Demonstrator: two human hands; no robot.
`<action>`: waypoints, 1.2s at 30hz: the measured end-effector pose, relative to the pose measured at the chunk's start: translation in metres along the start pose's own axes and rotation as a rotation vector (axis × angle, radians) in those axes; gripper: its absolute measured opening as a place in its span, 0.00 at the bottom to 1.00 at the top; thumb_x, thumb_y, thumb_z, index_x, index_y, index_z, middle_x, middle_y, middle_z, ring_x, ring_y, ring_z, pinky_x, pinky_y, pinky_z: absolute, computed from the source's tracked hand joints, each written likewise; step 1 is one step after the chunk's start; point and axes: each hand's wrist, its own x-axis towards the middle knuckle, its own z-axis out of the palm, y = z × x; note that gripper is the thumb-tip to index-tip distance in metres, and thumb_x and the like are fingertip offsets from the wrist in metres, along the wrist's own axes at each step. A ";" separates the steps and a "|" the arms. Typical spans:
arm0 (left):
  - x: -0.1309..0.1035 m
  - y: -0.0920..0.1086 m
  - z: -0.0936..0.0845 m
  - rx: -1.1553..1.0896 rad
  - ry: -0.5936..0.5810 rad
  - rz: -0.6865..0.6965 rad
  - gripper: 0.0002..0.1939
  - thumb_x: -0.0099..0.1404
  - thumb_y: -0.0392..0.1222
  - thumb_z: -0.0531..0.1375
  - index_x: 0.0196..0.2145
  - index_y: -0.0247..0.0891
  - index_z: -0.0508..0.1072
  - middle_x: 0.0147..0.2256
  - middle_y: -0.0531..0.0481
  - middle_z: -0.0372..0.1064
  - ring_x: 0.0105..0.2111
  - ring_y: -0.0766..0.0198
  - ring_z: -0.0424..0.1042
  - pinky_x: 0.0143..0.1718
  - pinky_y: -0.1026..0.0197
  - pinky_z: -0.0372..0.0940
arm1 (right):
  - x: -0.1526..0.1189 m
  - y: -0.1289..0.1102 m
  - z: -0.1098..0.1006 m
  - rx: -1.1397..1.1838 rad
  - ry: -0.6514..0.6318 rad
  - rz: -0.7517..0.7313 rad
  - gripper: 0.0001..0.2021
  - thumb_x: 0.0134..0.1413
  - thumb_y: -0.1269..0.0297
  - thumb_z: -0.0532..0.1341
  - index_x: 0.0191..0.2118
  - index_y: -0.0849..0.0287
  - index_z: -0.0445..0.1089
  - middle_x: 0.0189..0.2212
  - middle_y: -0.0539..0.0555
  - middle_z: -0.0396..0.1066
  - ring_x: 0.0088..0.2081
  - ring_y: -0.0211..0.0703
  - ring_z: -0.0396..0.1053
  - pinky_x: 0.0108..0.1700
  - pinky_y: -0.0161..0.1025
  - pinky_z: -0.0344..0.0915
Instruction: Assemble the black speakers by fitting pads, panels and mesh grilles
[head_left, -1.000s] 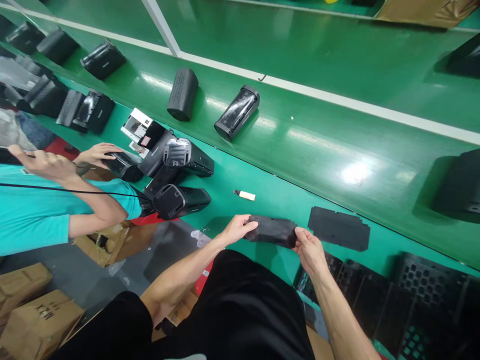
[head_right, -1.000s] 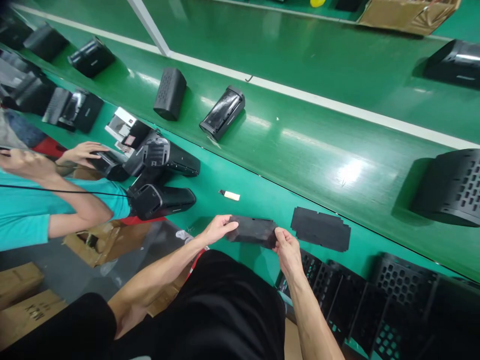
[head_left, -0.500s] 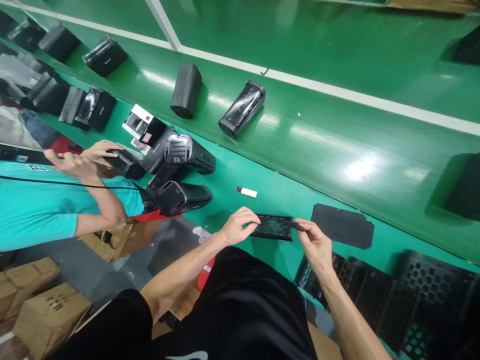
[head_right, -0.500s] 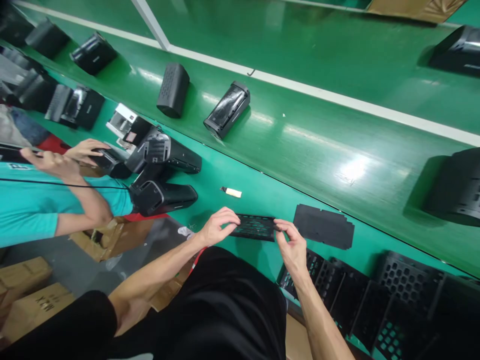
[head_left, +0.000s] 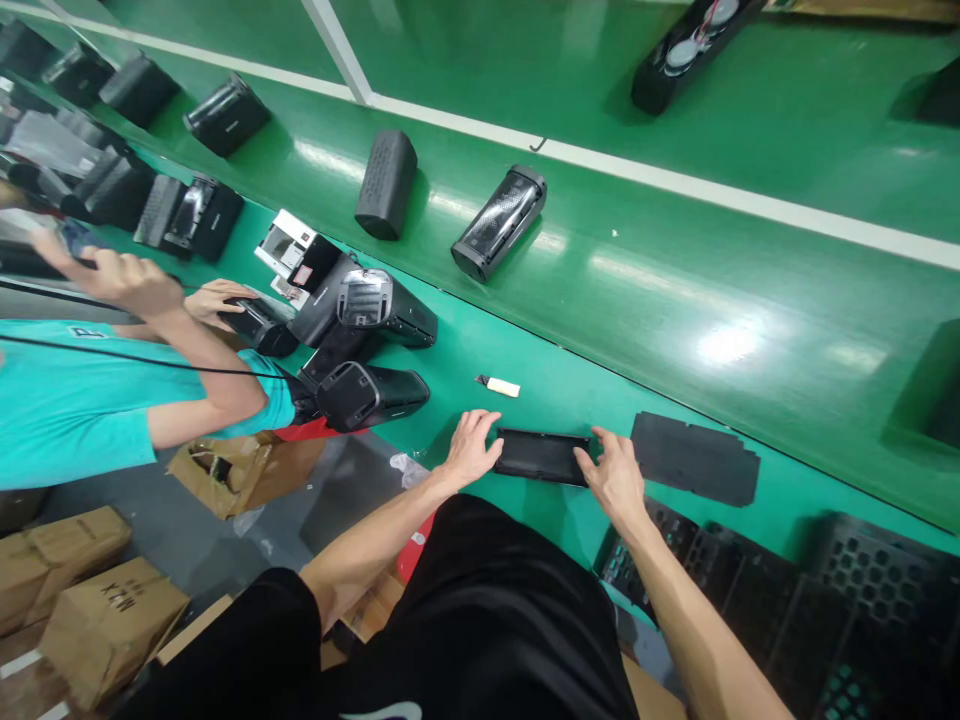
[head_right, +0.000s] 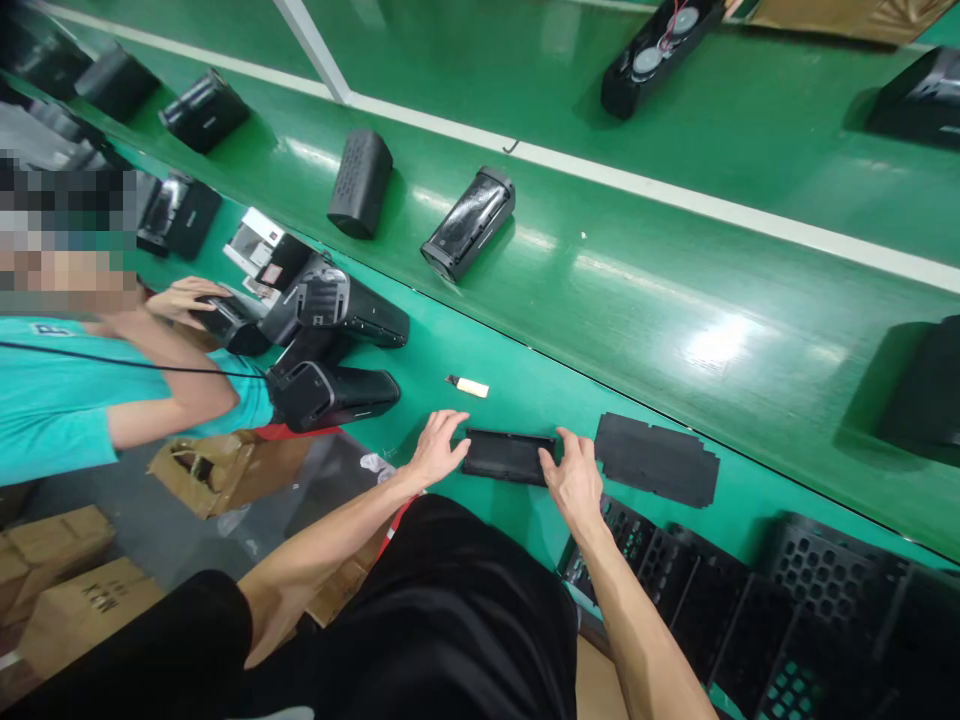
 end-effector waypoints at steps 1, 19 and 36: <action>0.005 0.002 0.001 -0.002 -0.024 -0.027 0.14 0.67 0.39 0.62 0.50 0.39 0.78 0.49 0.41 0.72 0.51 0.51 0.69 0.57 0.45 0.67 | 0.006 -0.005 0.000 0.030 -0.022 0.051 0.18 0.51 0.51 0.65 0.46 0.52 0.76 0.46 0.59 0.69 0.40 0.54 0.70 0.47 0.53 0.67; 0.013 0.080 -0.036 -1.043 -0.358 -0.434 0.27 0.61 0.46 0.67 0.56 0.40 0.67 0.36 0.53 0.72 0.28 0.68 0.71 0.28 0.66 0.65 | -0.038 -0.035 -0.056 0.979 -0.097 0.424 0.27 0.27 0.52 0.84 0.36 0.52 0.76 0.29 0.48 0.77 0.31 0.41 0.74 0.37 0.38 0.72; 0.009 0.100 -0.053 -0.957 -0.333 -0.316 0.23 0.64 0.45 0.65 0.55 0.36 0.71 0.32 0.54 0.68 0.29 0.68 0.64 0.34 0.64 0.59 | -0.060 -0.041 -0.068 0.979 0.034 0.427 0.25 0.33 0.51 0.81 0.39 0.52 0.77 0.29 0.48 0.75 0.30 0.40 0.70 0.34 0.36 0.68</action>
